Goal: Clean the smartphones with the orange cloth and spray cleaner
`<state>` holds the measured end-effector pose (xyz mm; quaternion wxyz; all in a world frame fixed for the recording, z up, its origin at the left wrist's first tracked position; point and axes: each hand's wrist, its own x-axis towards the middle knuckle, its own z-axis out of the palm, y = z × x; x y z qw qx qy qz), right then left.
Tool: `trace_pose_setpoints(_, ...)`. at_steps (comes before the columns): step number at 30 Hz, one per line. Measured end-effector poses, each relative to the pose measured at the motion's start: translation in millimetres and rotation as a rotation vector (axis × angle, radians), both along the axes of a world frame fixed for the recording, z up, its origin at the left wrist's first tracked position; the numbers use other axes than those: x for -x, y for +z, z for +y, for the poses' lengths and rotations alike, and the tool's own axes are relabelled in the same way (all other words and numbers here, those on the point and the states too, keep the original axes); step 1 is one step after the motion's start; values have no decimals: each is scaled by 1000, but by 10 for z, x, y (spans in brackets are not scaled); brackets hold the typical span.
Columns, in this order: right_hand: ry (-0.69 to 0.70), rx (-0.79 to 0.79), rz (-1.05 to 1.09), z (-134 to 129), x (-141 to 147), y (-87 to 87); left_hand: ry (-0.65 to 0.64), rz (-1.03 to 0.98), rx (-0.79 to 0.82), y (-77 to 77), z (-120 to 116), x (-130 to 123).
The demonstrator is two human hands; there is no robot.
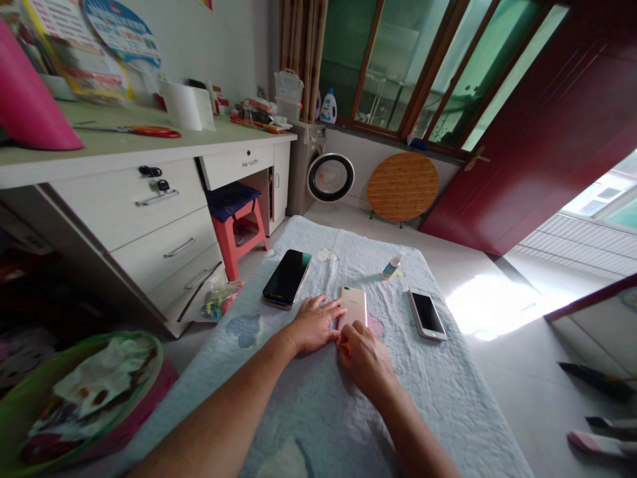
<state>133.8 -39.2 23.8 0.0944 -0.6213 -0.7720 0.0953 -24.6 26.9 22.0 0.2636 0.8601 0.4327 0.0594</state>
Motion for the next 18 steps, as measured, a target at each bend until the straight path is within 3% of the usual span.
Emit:
trace_pose_setpoints(10, -42, 78, 13, 1, -216, 59, -6, 8, -26, -68, 18, -2)
trace_pose_setpoints(18, 55, 90, 73, 52, -358, 34, 4, 3, -39, -70, 16, 5)
